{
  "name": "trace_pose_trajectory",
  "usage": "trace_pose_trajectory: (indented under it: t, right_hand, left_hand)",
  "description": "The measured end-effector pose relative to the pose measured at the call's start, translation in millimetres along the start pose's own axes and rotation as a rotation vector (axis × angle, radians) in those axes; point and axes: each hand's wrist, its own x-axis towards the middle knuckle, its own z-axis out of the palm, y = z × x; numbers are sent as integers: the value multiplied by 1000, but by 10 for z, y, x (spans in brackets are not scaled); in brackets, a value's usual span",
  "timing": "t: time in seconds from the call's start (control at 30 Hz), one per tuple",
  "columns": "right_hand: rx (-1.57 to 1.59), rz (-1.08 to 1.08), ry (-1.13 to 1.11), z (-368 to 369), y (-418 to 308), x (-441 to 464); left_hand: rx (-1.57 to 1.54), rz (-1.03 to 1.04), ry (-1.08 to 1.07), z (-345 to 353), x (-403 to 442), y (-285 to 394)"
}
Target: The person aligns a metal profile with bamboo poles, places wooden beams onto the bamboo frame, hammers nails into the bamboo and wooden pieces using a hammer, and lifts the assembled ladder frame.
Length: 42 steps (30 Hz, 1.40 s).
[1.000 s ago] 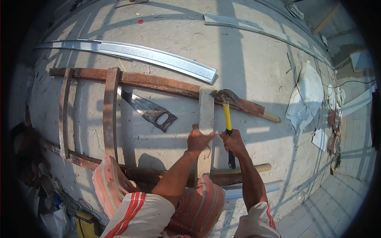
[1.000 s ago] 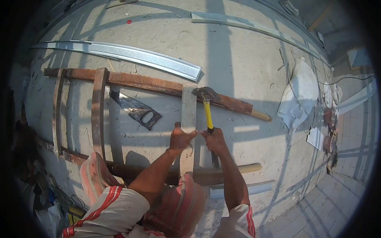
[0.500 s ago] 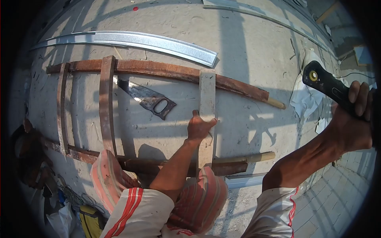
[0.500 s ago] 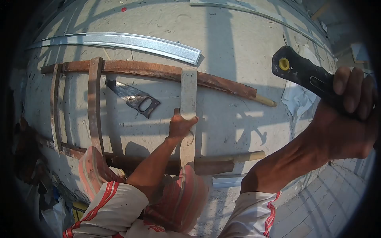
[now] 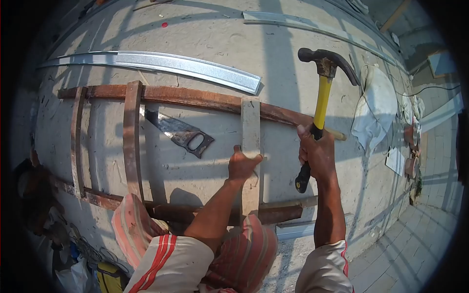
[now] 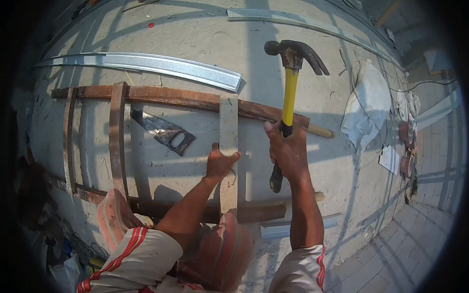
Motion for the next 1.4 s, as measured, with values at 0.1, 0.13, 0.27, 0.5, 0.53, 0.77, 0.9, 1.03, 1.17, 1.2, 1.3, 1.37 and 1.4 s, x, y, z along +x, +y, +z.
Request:
trace_pose_trajectory:
  t: [0.1,0.13,0.27,0.5,0.53,0.77,0.9,1.03,1.17,1.2,1.3,1.37,1.4]
  right_hand:
    - [9,-212,115,-55,-416,-8]
    - [93,-298,133,-56,-561,-25]
    - [299,-673,239,75,-820,36]
    - [-509,225,-120,178,1428,284]
    - [-417,260,-113,191,1288,267]
    - [-113,264,118,80,1074,-438]
    - [44,304,201,40,1168,-1022]
    - [108,322,281,19,1483,-1599]
    - [119,390,330,-24,1822,-2133]
    - [122,409,357,-36,1898,-2271]
    - [168,469,350,8,2110,-2583]
    - [179,403,356,44,2364,-2761]
    - [174,381,357,53,2388,-2828]
  left_hand:
    - [40,-19,3,-39,-19,64]
    - [37,-22,8,-36,-11,74]
    - [65,-62,-2,-46,1,45]
    - [33,-86,-24,-59,-15,54]
    - [30,-65,6,-106,185,108]
    - [37,-64,-30,-5,43,-47]
    - [-29,-99,-121,-1,77,-65]
    - [-102,-20,-92,-52,48,-29]
    - [-144,-29,-171,-87,27,-81]
    - [-79,-17,-203,-78,53,-104]
    - [162,33,-186,-324,64,-40]
    - [179,72,-172,-649,97,64]
    - [285,119,-86,-813,138,123]
